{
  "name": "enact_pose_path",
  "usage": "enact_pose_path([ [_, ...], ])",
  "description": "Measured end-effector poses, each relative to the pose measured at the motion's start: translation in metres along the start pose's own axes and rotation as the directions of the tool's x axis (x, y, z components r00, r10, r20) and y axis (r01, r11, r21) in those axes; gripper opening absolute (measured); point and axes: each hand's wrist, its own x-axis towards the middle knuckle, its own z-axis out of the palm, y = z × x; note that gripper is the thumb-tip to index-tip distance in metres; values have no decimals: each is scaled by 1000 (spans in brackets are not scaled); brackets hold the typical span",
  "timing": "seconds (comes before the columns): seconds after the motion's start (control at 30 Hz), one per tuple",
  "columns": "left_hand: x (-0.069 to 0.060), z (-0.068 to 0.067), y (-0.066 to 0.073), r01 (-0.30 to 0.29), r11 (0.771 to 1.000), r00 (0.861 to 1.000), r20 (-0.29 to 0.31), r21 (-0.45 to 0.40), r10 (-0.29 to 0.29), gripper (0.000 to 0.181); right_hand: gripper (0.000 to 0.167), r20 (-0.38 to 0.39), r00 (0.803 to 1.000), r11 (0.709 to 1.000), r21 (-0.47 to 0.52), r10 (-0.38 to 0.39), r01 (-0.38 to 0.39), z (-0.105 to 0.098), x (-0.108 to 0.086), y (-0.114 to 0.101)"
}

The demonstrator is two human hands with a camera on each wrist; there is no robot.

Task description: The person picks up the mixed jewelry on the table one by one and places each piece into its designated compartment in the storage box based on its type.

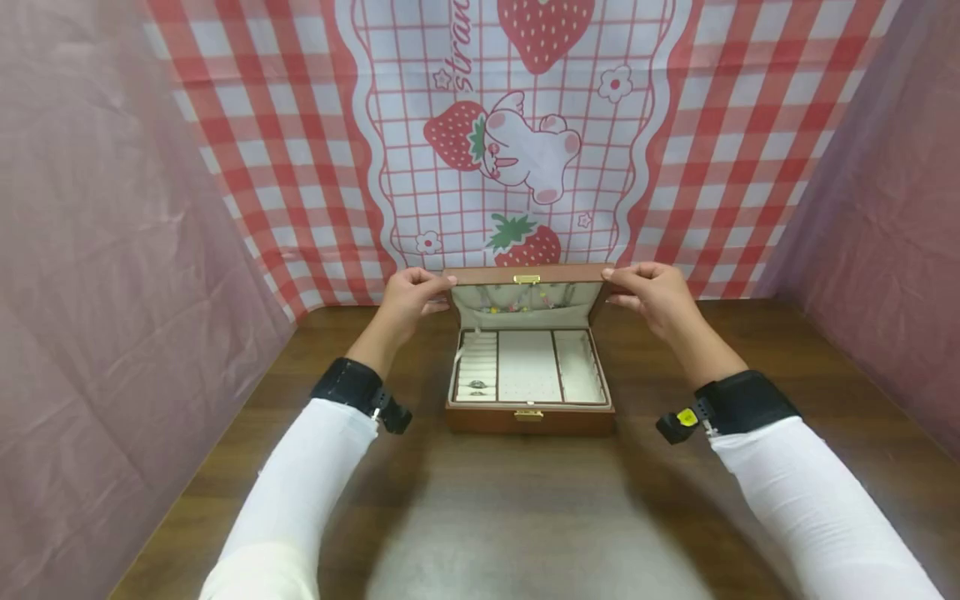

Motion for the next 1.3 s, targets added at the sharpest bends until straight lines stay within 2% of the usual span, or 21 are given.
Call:
enact_pose_path([
  [0.13,-13,-2,-5,-23,999,999,25,30,22,16,8,37,999,999,9,-31,31,-4,-13,9],
  [0.23,-22,-6,-9,-39,992,999,26,118,36,15,6,46,998,999,-32,-38,40,-6,-22,13],
  [0.37,-33,-12,-13,-65,952,998,21,298,61,19,10,32,999,988,-151,-19,23,-10,-35,15],
  [0.5,-45,-14,-16,-56,912,998,22,405,51,27,11,26,1000,946,-325,5,4,-14,-46,18],
  [0.6,-51,-16,-19,-44,898,999,33,438,33,33,24,24,999,903,-429,27,-14,-16,-53,21],
  [0.7,-56,-17,-24,-47,894,998,57,446,24,38,42,17,998,872,-489,52,-37,-17,-59,25],
  [0.8,-62,-18,-30,-62,884,996,83,463,26,41,51,21,998,845,-534,55,-36,-18,-65,30],
  [1.03,-74,-20,-45,-77,844,995,99,530,28,41,48,63,996,793,-609,60,-10,-20,-75,41],
  [1.13,-77,-19,-49,-78,829,994,104,553,24,40,47,69,995,779,-627,72,-13,-20,-77,46],
  [1.3,-80,-18,-56,-82,818,993,115,569,20,40,43,82,993,767,-642,81,-10,-22,-79,54],
])
